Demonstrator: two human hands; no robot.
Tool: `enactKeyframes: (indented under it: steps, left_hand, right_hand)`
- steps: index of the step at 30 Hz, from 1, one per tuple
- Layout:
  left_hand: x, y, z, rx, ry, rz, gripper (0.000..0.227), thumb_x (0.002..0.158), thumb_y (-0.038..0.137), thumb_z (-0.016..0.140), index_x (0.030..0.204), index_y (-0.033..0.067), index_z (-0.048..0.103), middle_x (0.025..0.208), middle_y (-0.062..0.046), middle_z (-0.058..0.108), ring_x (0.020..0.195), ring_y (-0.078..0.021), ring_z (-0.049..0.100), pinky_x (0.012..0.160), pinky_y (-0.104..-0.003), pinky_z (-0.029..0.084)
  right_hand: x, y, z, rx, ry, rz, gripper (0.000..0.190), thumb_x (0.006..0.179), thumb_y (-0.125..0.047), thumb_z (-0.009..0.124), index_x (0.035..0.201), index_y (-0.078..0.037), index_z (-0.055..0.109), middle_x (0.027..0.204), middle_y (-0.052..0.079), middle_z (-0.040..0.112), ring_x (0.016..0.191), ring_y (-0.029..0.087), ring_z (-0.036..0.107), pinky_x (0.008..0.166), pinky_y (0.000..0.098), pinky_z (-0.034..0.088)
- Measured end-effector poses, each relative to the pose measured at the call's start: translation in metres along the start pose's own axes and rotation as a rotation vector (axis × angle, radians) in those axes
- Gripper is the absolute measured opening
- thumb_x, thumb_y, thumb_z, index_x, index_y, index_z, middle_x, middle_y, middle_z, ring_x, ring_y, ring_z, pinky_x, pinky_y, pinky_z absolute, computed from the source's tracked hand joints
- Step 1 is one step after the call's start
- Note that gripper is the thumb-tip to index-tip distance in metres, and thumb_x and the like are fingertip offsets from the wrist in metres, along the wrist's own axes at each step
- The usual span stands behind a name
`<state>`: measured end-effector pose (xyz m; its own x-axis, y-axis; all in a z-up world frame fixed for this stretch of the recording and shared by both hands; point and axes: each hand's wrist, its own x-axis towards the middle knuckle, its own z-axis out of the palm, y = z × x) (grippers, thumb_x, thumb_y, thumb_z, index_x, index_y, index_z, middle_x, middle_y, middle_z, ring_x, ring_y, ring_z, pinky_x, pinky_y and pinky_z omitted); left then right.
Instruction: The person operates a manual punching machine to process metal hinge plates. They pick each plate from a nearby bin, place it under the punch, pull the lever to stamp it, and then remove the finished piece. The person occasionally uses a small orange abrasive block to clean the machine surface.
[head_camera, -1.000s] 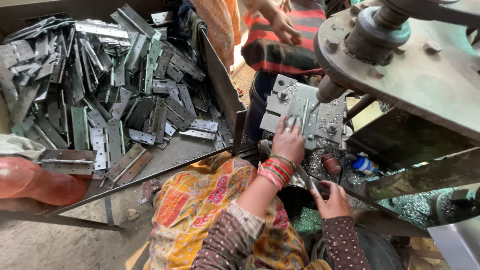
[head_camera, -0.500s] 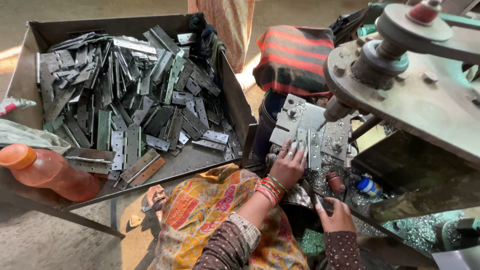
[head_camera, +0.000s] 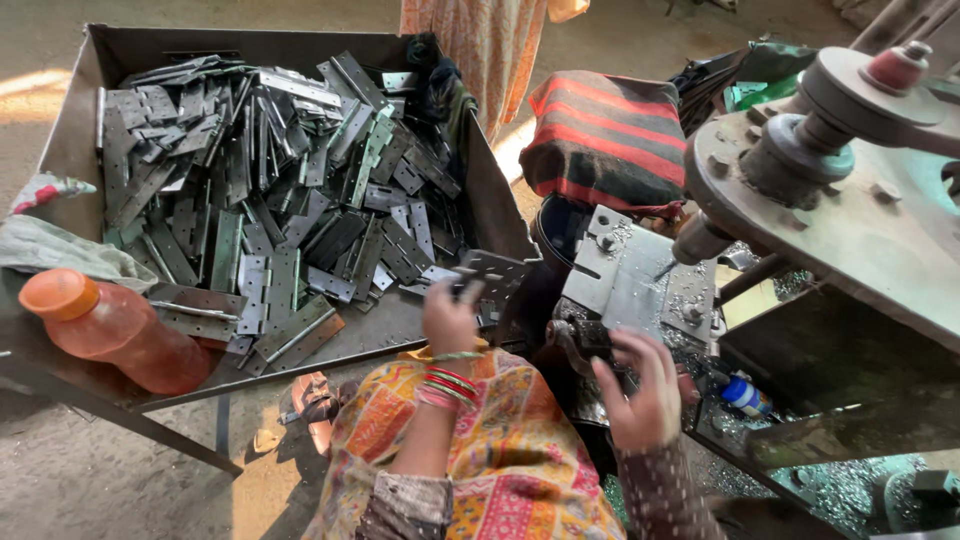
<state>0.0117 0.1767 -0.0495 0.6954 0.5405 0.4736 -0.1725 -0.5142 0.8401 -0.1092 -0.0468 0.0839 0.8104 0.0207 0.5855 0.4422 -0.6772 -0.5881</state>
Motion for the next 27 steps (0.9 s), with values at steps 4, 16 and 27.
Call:
enactKeyframes:
  steps: [4,16,27]
  left_hand:
    - [0.002,-0.113,0.014,-1.087,0.050,-0.886,0.019,0.096,0.013,0.068,0.109,0.0010,0.061,0.102,-0.002,0.068,0.087,-0.0130,0.065,0.072,-0.029,0.063]
    - [0.006,-0.195,0.031,-0.641,0.338,-1.040,0.053,0.089,0.024,0.078,0.130,-0.0037,0.057,0.122,-0.015,0.070,0.110,-0.0311,0.066,0.099,-0.042,0.050]
    - [0.005,-0.152,0.013,-0.294,0.250,-0.734,0.066,0.089,0.026,0.076,0.144,0.0016,0.048,0.146,-0.023,0.040,0.129,-0.0386,0.050,0.106,-0.045,0.045]
  right_hand:
    - [0.084,-0.025,0.050,0.383,-0.067,-0.012,0.041,0.094,-0.001,0.071,0.131,0.000,0.054,0.129,0.010,0.058,0.117,0.018,0.063,0.096,0.0304,0.057]
    - [0.324,-0.035,0.145,0.688,0.012,0.185,0.038,0.098,-0.018,0.075,0.123,0.000,0.053,0.113,0.013,0.067,0.102,0.020,0.066,0.088,0.0329,0.059]
    - [0.164,-0.077,0.089,0.372,0.104,-0.180,0.058,0.092,0.015,0.079,0.135,-0.006,0.047,0.137,0.007,0.053,0.126,0.017,0.061,0.105,0.0317,0.058]
